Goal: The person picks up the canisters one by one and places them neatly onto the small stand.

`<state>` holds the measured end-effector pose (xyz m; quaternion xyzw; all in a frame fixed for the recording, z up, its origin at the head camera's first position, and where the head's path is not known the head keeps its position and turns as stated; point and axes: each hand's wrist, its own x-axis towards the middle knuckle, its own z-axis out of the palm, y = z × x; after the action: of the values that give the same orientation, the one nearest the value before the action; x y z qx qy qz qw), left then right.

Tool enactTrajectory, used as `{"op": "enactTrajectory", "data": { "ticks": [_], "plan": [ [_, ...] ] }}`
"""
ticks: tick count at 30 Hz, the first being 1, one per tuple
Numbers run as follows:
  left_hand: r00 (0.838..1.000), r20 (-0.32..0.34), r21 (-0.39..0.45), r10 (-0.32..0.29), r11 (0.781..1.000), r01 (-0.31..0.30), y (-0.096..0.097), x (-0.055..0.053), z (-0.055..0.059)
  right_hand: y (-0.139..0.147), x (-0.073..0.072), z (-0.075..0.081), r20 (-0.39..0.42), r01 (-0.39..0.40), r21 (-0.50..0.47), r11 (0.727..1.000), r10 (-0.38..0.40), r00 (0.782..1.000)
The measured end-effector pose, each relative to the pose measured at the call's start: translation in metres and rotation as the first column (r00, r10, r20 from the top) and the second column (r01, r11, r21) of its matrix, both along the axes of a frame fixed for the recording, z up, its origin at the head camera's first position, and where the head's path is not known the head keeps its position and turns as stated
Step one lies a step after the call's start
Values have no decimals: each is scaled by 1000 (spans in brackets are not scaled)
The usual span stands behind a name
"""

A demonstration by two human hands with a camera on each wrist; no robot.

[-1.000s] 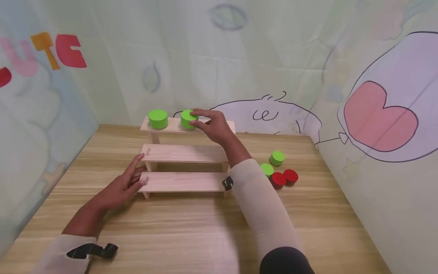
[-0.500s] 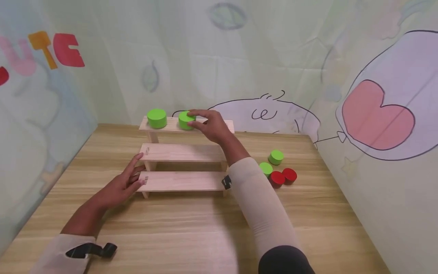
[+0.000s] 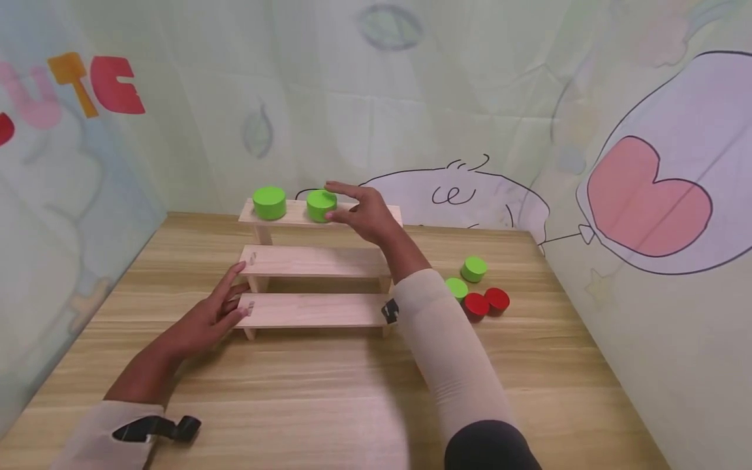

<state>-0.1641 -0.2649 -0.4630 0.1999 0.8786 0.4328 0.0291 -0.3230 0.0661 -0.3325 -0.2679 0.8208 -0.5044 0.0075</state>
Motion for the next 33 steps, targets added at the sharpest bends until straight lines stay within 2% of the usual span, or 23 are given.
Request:
{"op": "enactTrajectory", "data": {
  "ticks": [5, 11, 19, 27, 33],
  "plan": [
    [1000, 3, -1, 7, 1000, -7, -1, 1, 0, 5, 4, 2, 7, 16, 13, 1000, -16, 1000],
    [1000, 20, -6, 13, 1000, -13, 0, 4, 1, 21, 7, 9, -29, 47, 62, 997, -45, 999],
    [1000, 26, -5, 17, 1000, -17, -1, 4, 3, 61, 4, 22, -65, 110, 7, 994, -109, 992],
    [1000, 19, 2, 7, 1000, -7, -2, 3, 2, 102, -2, 21, -113, 181, 25, 983, -177, 978],
    [1000, 18, 4, 10, 1000, -10, -2, 4, 2, 130, -7, 16, -70, 213, -4, 977, -213, 975]
  ]
}}
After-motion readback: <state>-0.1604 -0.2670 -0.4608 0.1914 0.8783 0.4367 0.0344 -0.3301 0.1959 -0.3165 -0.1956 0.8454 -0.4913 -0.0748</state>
